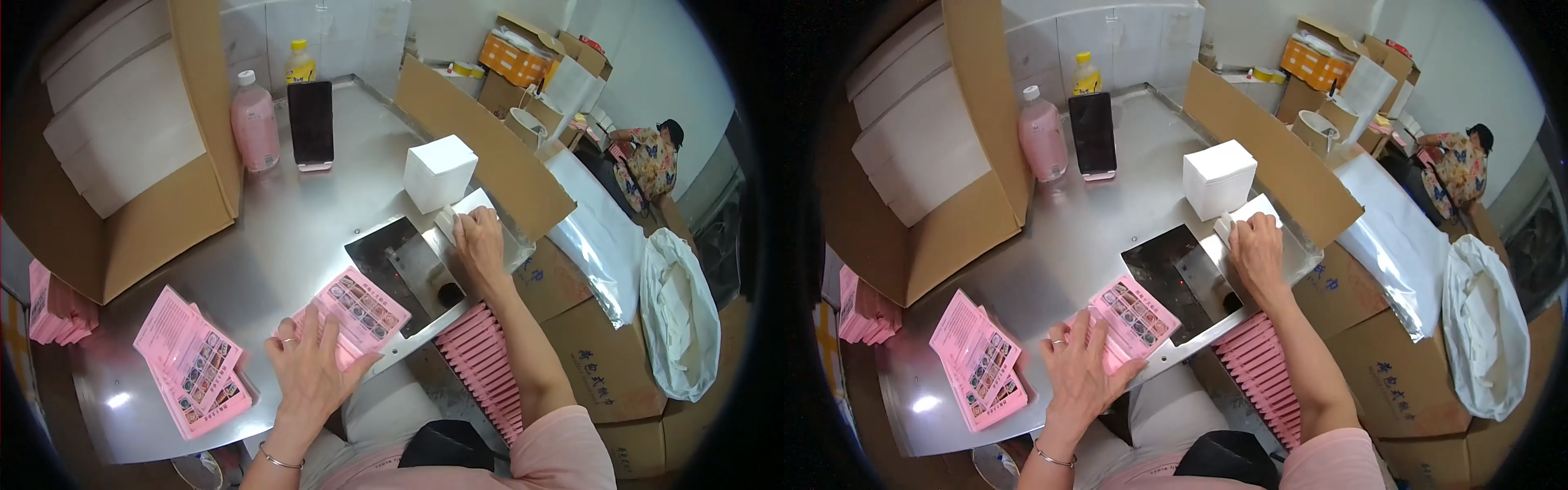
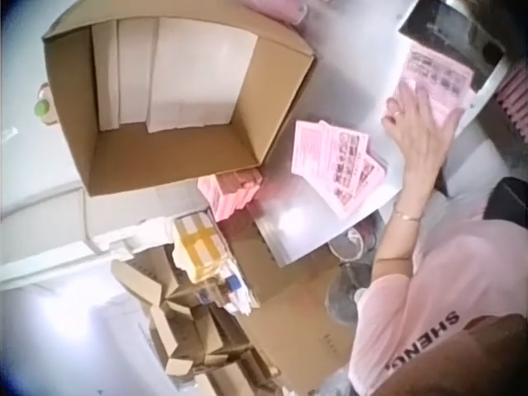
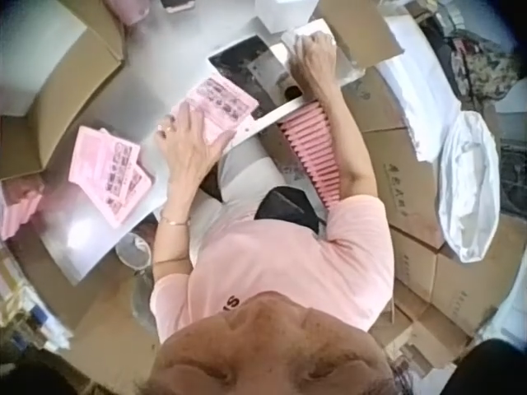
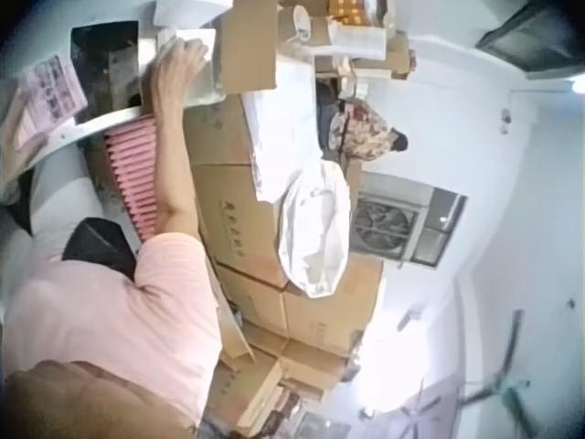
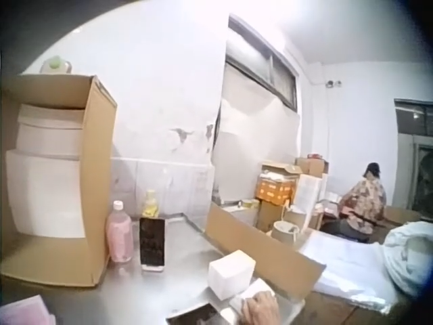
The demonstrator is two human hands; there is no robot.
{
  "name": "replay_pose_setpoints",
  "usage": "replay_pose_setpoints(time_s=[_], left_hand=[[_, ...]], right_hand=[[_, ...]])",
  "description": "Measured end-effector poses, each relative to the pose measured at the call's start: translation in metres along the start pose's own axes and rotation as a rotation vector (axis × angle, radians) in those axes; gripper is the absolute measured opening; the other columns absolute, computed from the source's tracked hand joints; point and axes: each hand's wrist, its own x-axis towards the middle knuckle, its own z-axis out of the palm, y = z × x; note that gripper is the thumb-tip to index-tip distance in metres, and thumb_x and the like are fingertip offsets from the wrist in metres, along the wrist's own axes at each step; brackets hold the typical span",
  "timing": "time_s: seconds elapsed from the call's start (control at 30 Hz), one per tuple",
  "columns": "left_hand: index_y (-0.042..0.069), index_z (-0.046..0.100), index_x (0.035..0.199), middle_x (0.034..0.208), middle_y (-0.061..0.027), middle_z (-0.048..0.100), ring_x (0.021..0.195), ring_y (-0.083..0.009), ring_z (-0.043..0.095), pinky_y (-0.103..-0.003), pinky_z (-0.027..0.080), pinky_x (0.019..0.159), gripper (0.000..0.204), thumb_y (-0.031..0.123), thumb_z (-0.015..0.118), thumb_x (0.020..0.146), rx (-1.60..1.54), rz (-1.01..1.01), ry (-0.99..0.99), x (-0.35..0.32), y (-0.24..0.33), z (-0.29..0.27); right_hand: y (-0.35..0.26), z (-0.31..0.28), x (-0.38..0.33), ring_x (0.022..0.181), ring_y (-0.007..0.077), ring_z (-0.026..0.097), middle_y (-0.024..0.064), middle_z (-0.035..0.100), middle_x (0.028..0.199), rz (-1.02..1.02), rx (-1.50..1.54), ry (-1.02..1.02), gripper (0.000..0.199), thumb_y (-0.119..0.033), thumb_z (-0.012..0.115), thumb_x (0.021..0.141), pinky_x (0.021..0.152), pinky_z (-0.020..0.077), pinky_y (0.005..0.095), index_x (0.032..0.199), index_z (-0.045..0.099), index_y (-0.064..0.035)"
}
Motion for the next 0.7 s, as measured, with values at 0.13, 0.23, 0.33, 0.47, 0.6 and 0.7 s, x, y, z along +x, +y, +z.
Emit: replay_pose_setpoints(time_s=[0.13,0.23,0.33,0.47,0.6,0.7], left_hand=[[0.001,0.061,0.119,0.121,-0.0182,0.056,0.1,-0.0367,0.05,-0.049,0.039,0.089,0.048,0.03,0.07,0.082,-0.064,-0.023,-0.079,-0.001,0.004,0.006],[-0.001,0.06,0.12,0.116,-0.0203,0.056,0.098,-0.0377,0.051,-0.047,0.043,0.087,0.044,0.018,0.068,0.081,-0.229,0.129,-0.143,-0.008,0.0,0.016],[0.0,0.058,0.124,0.108,-0.0194,0.055,0.091,-0.0339,0.053,-0.044,0.045,0.076,0.057,0.022,0.073,0.073,-0.3,0.073,-0.069,-0.013,-0.01,0.014],[0.002,0.046,0.14,0.099,-0.0182,0.053,0.09,-0.0362,0.054,-0.046,0.044,0.077,0.085,0.024,0.078,0.065,-0.259,0.06,-0.045,-0.005,-0.011,-0.001],[0.003,0.037,0.148,0.098,-0.0177,0.053,0.089,-0.0351,0.054,-0.045,0.044,0.077,0.085,0.018,0.075,0.073,-0.29,0.04,-0.068,-0.004,0.005,0.003],[0.003,0.043,0.145,0.096,-0.0169,0.055,0.089,-0.0339,0.054,-0.042,0.045,0.078,0.068,0.01,0.069,0.082,-0.344,-0.025,-0.15,-0.014,-0.014,-0.023]], right_hand=[[0.011,-0.004,-0.003,0.092,0.033,0.058,0.0162,0.061,0.097,-0.035,0.072,0.114,0.025,-0.002,0.064,0.083,0.08,0.0477,0.044,0.108,0.069,-0.002],[-0.008,-0.012,-0.008,0.089,0.0366,0.062,0.0185,0.064,0.11,-0.131,0.24,0.167,0.038,0.002,0.062,0.08,0.08,0.0516,0.0442,0.117,0.065,-0.0002],[-0.101,-0.042,-0.051,0.106,0.0404,0.06,0.0188,0.06,0.123,-0.566,0.398,-0.262,0.035,-0.009,0.061,0.084,0.091,0.0509,0.0525,0.118,0.064,-0.0035],[-0.151,-0.05,-0.082,0.11,0.0359,0.059,0.0192,0.059,0.113,-0.715,0.492,-0.093,0.034,-0.012,0.059,0.084,0.11,0.0285,0.0668,0.117,0.064,-0.0027],[-0.15,0.0,-0.037,0.103,0.0369,0.062,0.0212,0.062,0.104,-0.467,0.334,-0.29,0.025,-0.009,0.057,0.087,0.107,0.0301,0.0693,0.11,0.062,-0.0005],[-0.113,0.019,-0.023,0.094,0.0406,0.065,0.0235,0.066,0.096,-0.291,0.347,-0.436,0.015,-0.012,0.056,0.088,0.097,0.0437,0.0592,0.097,0.06,-0.0004]])
